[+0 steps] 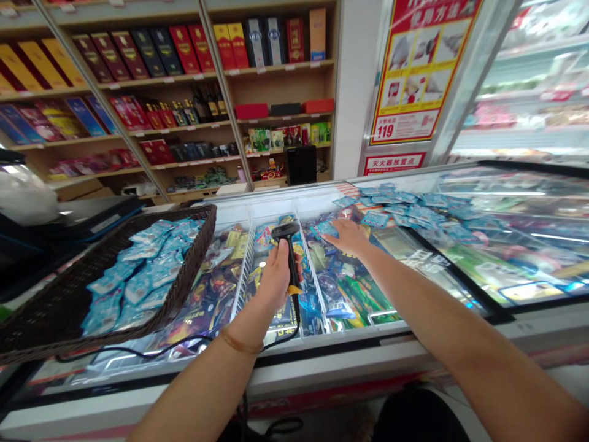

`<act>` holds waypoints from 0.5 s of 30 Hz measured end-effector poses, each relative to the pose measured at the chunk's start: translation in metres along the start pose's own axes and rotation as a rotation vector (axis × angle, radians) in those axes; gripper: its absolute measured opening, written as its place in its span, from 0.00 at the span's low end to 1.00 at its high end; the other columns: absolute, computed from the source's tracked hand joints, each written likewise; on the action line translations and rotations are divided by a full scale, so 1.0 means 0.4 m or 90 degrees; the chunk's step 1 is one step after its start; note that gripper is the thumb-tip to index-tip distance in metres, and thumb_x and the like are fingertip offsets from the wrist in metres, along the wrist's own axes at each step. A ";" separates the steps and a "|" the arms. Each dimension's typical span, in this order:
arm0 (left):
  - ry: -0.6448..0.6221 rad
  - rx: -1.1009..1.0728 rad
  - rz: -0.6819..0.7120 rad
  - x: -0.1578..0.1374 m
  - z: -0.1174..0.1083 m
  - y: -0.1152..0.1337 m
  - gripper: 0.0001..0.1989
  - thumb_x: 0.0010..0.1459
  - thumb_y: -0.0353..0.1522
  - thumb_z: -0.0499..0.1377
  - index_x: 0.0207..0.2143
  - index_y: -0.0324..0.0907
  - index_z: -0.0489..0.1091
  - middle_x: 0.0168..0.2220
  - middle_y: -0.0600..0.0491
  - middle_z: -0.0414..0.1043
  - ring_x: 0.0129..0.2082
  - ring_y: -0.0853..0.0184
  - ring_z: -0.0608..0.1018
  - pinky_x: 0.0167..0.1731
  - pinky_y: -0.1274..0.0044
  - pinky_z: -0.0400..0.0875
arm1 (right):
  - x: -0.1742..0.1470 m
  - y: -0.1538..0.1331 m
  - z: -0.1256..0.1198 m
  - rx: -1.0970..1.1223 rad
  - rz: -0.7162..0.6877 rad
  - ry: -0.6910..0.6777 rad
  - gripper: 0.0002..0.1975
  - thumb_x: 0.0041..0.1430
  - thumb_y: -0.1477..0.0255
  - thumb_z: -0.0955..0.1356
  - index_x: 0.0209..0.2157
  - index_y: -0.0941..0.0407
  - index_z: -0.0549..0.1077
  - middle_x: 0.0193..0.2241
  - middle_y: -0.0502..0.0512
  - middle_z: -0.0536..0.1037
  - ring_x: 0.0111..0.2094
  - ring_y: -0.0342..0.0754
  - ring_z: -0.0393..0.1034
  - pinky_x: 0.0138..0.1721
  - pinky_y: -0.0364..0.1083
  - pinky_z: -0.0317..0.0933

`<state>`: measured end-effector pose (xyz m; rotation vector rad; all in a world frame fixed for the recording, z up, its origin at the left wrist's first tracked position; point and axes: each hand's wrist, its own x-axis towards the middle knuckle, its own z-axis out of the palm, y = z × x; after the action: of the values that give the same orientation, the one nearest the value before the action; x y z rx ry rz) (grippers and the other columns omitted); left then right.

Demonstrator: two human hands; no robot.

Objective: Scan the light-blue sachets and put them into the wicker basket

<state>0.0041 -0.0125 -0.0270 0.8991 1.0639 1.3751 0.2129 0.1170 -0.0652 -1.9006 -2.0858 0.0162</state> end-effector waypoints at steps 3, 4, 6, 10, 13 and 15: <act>-0.003 -0.001 0.002 0.000 0.001 -0.001 0.25 0.60 0.57 0.61 0.34 0.43 0.67 0.24 0.54 0.70 0.20 0.68 0.74 0.16 0.78 0.65 | 0.006 0.000 0.005 0.000 -0.029 -0.023 0.29 0.71 0.52 0.61 0.62 0.57 0.69 0.66 0.69 0.69 0.68 0.64 0.59 0.66 0.61 0.53; -0.002 -0.002 0.004 -0.001 0.001 0.000 0.25 0.60 0.56 0.60 0.34 0.43 0.67 0.24 0.54 0.70 0.19 0.68 0.74 0.16 0.78 0.64 | 0.007 -0.002 0.005 0.001 -0.027 -0.009 0.28 0.71 0.53 0.61 0.60 0.58 0.71 0.63 0.70 0.71 0.67 0.64 0.61 0.66 0.61 0.53; 0.004 -0.004 0.006 0.000 0.001 0.000 0.25 0.60 0.56 0.60 0.34 0.43 0.66 0.24 0.54 0.70 0.19 0.68 0.74 0.16 0.79 0.64 | 0.007 -0.008 0.003 0.003 -0.019 0.032 0.28 0.69 0.52 0.63 0.56 0.60 0.73 0.59 0.71 0.75 0.65 0.65 0.63 0.66 0.61 0.54; -0.005 -0.002 0.007 0.000 0.000 -0.002 0.26 0.59 0.57 0.61 0.35 0.43 0.66 0.25 0.54 0.70 0.20 0.68 0.75 0.17 0.78 0.65 | 0.012 -0.021 0.003 0.038 -0.059 0.030 0.32 0.65 0.53 0.69 0.63 0.57 0.69 0.66 0.69 0.69 0.68 0.64 0.60 0.66 0.58 0.55; -0.019 0.007 0.010 0.000 -0.001 -0.004 0.27 0.58 0.58 0.61 0.35 0.44 0.66 0.24 0.55 0.69 0.20 0.68 0.74 0.17 0.78 0.65 | 0.025 -0.026 0.009 0.094 -0.073 -0.043 0.29 0.63 0.57 0.72 0.61 0.56 0.71 0.64 0.67 0.73 0.66 0.62 0.65 0.65 0.55 0.58; -0.029 0.016 0.013 -0.003 0.000 -0.003 0.27 0.58 0.59 0.61 0.36 0.44 0.66 0.23 0.55 0.68 0.20 0.67 0.74 0.16 0.79 0.64 | 0.039 -0.021 0.014 0.165 -0.039 -0.029 0.28 0.60 0.61 0.74 0.59 0.58 0.73 0.59 0.68 0.76 0.62 0.62 0.70 0.62 0.53 0.61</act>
<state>0.0044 -0.0138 -0.0280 0.9579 1.0411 1.3547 0.2026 0.1324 -0.0650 -1.6971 -2.0571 0.3035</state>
